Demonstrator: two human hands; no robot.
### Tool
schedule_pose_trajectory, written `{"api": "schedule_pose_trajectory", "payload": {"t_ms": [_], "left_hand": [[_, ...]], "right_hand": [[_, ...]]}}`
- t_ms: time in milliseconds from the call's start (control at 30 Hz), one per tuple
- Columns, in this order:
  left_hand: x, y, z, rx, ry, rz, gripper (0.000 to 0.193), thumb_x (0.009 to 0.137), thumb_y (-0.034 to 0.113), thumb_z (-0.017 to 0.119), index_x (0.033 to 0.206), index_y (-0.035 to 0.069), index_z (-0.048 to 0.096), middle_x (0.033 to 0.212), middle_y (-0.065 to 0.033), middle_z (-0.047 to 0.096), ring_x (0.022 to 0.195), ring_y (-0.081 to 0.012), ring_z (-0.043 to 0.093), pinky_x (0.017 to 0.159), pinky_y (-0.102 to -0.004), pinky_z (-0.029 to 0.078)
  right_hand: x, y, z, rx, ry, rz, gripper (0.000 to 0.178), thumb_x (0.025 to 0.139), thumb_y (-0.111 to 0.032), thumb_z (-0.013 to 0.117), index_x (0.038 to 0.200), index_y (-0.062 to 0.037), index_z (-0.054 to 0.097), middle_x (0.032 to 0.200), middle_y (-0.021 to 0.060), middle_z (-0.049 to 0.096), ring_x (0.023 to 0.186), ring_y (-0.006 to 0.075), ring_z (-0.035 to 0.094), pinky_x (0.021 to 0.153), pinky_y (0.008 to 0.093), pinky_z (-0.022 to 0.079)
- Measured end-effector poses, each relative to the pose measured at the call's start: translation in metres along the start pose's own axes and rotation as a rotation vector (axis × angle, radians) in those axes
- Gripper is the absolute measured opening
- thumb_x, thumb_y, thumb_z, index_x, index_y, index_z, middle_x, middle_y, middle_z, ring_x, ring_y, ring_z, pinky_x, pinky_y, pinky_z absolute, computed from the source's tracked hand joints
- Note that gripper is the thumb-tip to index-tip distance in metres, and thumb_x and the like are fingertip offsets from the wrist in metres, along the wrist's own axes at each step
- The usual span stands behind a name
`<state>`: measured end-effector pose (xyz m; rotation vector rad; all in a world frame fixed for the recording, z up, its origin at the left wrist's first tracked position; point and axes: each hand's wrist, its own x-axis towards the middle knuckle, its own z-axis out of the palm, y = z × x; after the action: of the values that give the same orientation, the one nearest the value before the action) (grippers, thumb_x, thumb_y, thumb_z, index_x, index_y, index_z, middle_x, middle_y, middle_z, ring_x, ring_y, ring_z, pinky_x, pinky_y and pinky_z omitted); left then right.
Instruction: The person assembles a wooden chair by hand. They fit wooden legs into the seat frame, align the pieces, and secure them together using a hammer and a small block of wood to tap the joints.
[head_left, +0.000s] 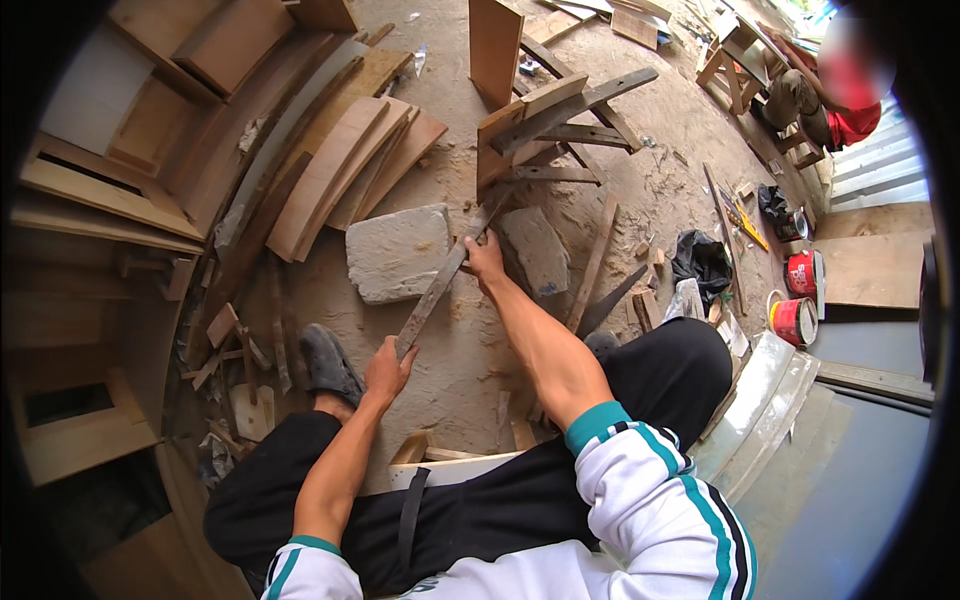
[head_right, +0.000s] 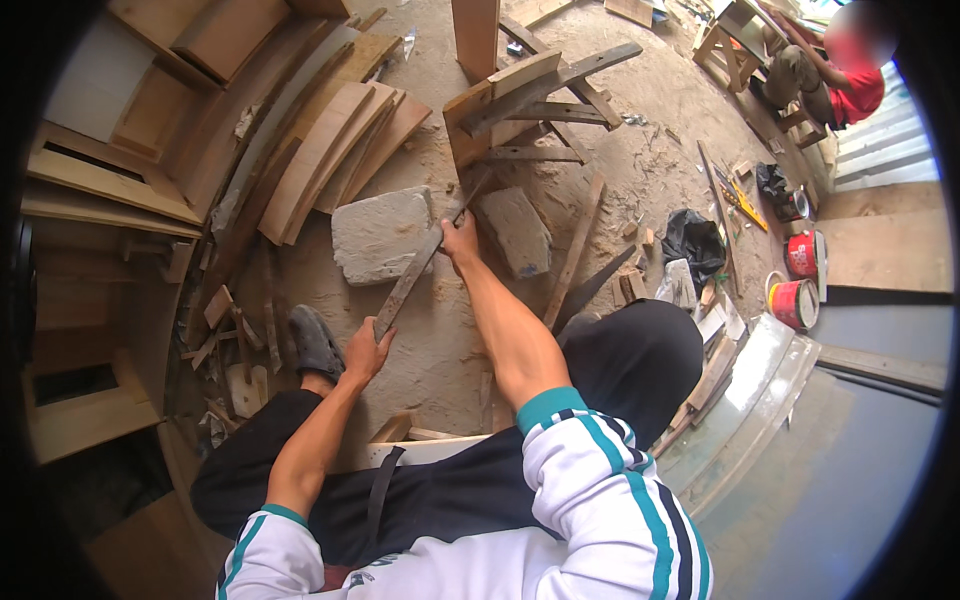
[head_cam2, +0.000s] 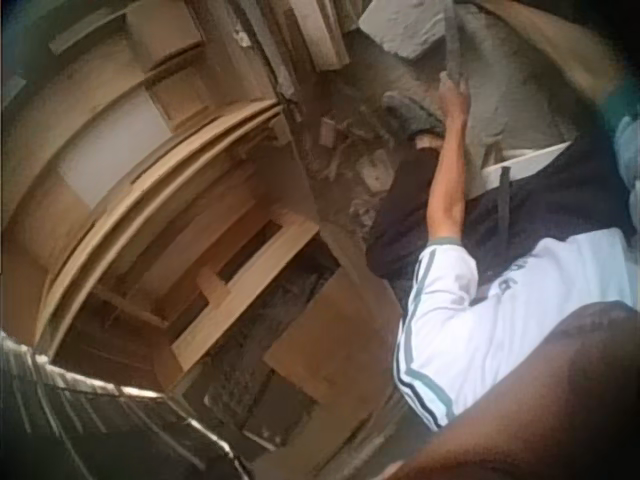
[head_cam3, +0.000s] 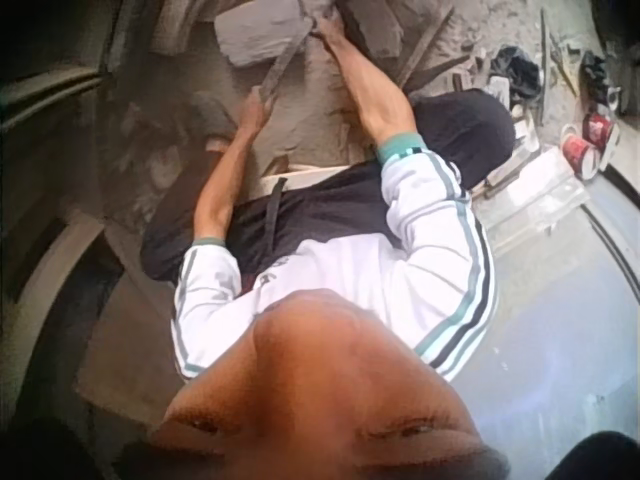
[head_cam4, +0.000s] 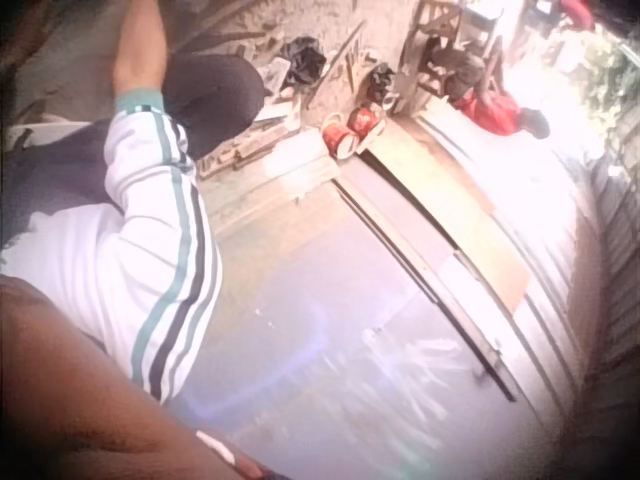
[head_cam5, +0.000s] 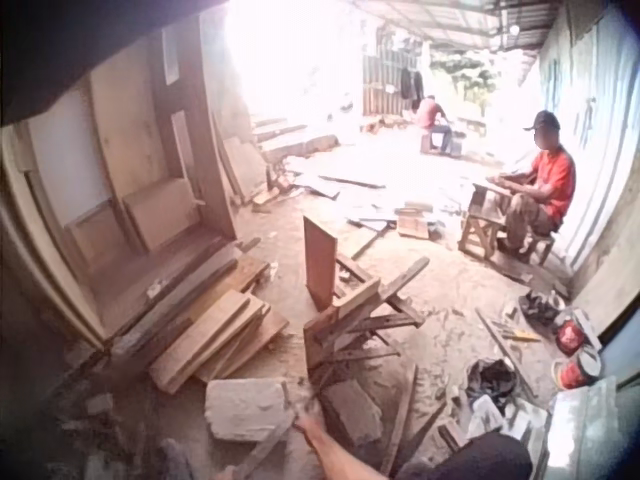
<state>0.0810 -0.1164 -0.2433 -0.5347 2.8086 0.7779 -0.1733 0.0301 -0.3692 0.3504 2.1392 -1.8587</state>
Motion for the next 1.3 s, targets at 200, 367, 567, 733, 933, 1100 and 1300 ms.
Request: {"api": "schedule_pose_trajectory", "payload": {"t_ms": [200, 367, 567, 733, 933, 1100, 1300], "left_hand": [[-0.008, -0.027, -0.001, 0.0, 0.044, -0.033, 0.041, 0.088, 0.04, 0.066, 0.108, 0.006, 0.053, 0.093, -0.0217, 0.066, 0.085, -0.0443, 0.063, 0.069, -0.0503, 0.048], [0.005, -0.029, -0.003, 0.012, 0.031, -0.019, 0.041, 0.087, 0.04, 0.067, 0.11, 0.008, 0.054, 0.097, -0.0182, 0.066, 0.085, -0.042, 0.063, 0.067, -0.0486, 0.049], [0.01, -0.039, -0.004, 0.006, 0.057, 0.009, 0.04, 0.087, 0.039, 0.067, 0.111, 0.01, 0.054, 0.097, -0.017, 0.067, 0.086, -0.042, 0.063, 0.068, -0.049, 0.049], [0.023, -0.028, 0.0, -0.023, 0.045, 0.046, 0.039, 0.087, 0.038, 0.067, 0.11, 0.009, 0.055, 0.097, -0.0169, 0.067, 0.086, -0.0419, 0.064, 0.068, -0.0487, 0.05], [0.014, -0.039, -0.002, -0.02, 0.036, -0.015, 0.04, 0.087, 0.038, 0.068, 0.111, 0.009, 0.055, 0.097, -0.0169, 0.067, 0.085, -0.041, 0.064, 0.068, -0.048, 0.05], [0.017, -0.043, 0.002, -0.018, 0.011, -0.036, 0.042, 0.086, 0.04, 0.069, 0.111, 0.008, 0.055, 0.096, -0.0168, 0.068, 0.085, -0.0402, 0.065, 0.068, -0.0474, 0.05], [0.022, -0.049, 0.001, -0.061, 0.033, -0.017, 0.044, 0.084, 0.04, 0.071, 0.11, 0.009, 0.055, 0.097, -0.0166, 0.068, 0.087, -0.0404, 0.065, 0.069, -0.047, 0.051]], "right_hand": [[0.007, -0.037, -0.004, 0.41, -0.131, 0.094, 0.051, 0.093, -0.014, 0.056, 0.141, -0.007, 0.041, 0.126, 0.0121, 0.053, 0.098, 0.0229, 0.061, 0.068, 0.0348, 0.056], [0.036, -0.057, -0.022, 0.369, -0.101, 0.196, 0.05, 0.094, -0.016, 0.058, 0.142, -0.0127, 0.042, 0.11, 0.0064, 0.058, 0.09, 0.0213, 0.062, 0.072, 0.039, 0.059], [0.027, -0.072, -0.021, 0.385, -0.135, 0.211, 0.055, 0.093, -0.018, 0.059, 0.145, -0.0161, 0.041, 0.09, 0.0043, 0.054, 0.079, 0.0173, 0.058, 0.071, 0.0385, 0.059], [0.065, -0.039, -0.037, 0.199, -0.066, 0.089, 0.055, 0.095, -0.019, 0.058, 0.146, -0.0174, 0.04, 0.09, 0.0051, 0.056, 0.079, 0.0174, 0.059, 0.07, 0.0386, 0.058], [0.069, -0.055, -0.029, 0.426, -0.104, 0.294, 0.042, 0.097, -0.026, 0.058, 0.135, -0.0105, 0.05, 0.107, 0.0079, 0.062, 0.09, 0.0222, 0.061, 0.081, 0.0447, 0.055], [0.087, -0.057, -0.041, 0.472, -0.104, 0.409, 0.032, 0.097, -0.029, 0.059, 0.12, -0.0068, 0.059, 0.113, 0.0091, 0.064, 0.097, 0.0246, 0.064, 0.085, 0.0461, 0.054], [0.101, -0.046, -0.039, 0.483, -0.041, 0.42, 0.025, 0.096, -0.025, 0.06, 0.111, -0.0061, 0.063, 0.102, 0.0075, 0.067, 0.084, 0.0265, 0.069, 0.075, 0.0432, 0.058]]}}
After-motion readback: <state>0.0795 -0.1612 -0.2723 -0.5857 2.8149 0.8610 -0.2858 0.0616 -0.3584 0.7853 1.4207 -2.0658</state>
